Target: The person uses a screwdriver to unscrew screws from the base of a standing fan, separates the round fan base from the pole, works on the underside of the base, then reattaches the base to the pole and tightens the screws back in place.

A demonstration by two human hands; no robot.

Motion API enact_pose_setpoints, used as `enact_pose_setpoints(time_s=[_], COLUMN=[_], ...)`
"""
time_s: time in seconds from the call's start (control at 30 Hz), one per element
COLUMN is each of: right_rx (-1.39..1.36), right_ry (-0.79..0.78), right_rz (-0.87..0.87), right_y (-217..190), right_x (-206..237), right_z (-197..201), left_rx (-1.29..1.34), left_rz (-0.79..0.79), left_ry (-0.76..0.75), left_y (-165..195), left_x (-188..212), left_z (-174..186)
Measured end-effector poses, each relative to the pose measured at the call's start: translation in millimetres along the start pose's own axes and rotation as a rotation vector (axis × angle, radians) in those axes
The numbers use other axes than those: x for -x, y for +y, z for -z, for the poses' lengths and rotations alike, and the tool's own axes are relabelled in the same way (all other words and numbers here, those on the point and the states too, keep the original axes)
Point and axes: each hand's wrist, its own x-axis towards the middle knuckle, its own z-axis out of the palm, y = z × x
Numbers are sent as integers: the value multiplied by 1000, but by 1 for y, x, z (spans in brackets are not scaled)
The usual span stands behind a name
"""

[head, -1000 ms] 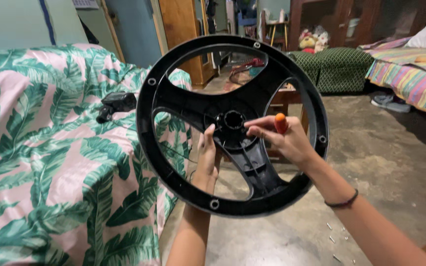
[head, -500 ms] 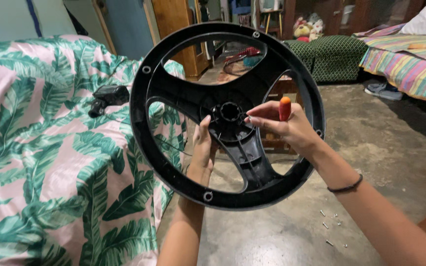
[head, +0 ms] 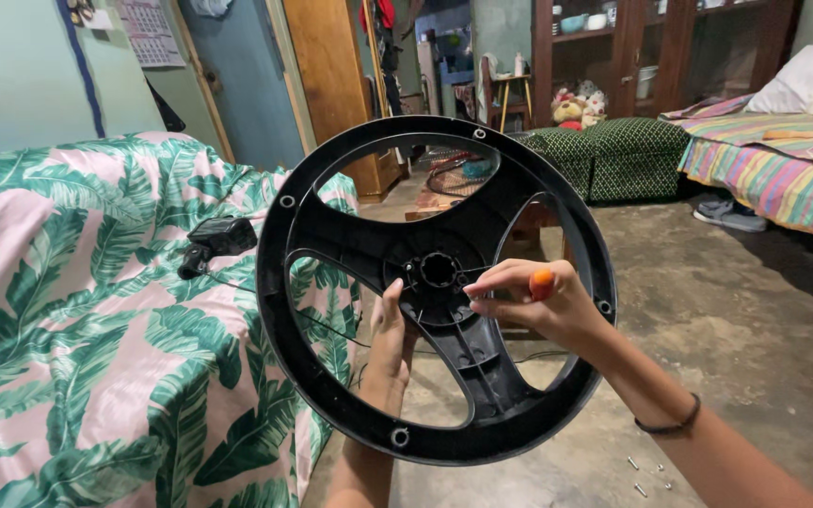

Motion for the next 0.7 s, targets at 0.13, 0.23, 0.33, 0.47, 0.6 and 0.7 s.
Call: enact_pose_setpoints(time_s=[0.13,0.23,0.33,0.47,0.6,0.7], right_rx=[-46,-79,-109,-17,-65,234], right_ry=[-12,-31,-45,-14,27,77], right_rz=[40,33,-43,-104,-115,-83], right_y=[-4,-7,-10,-11,-4,5], right_x=[1,0,1,-1,-5,-4], right_z=[-1,0,0,-1,-7,-16], left_rx=[-22,-69,-88,-21,6,-20], left_rz=[5,41,48,23,1,8], left_ry=[14,34,19,-34,-74,-105], left_y=[3,6,9,7,-4,-15], left_x=[4,7,11,14,13,14], left_z=[-3,-7,-11,-13,-15,-15])
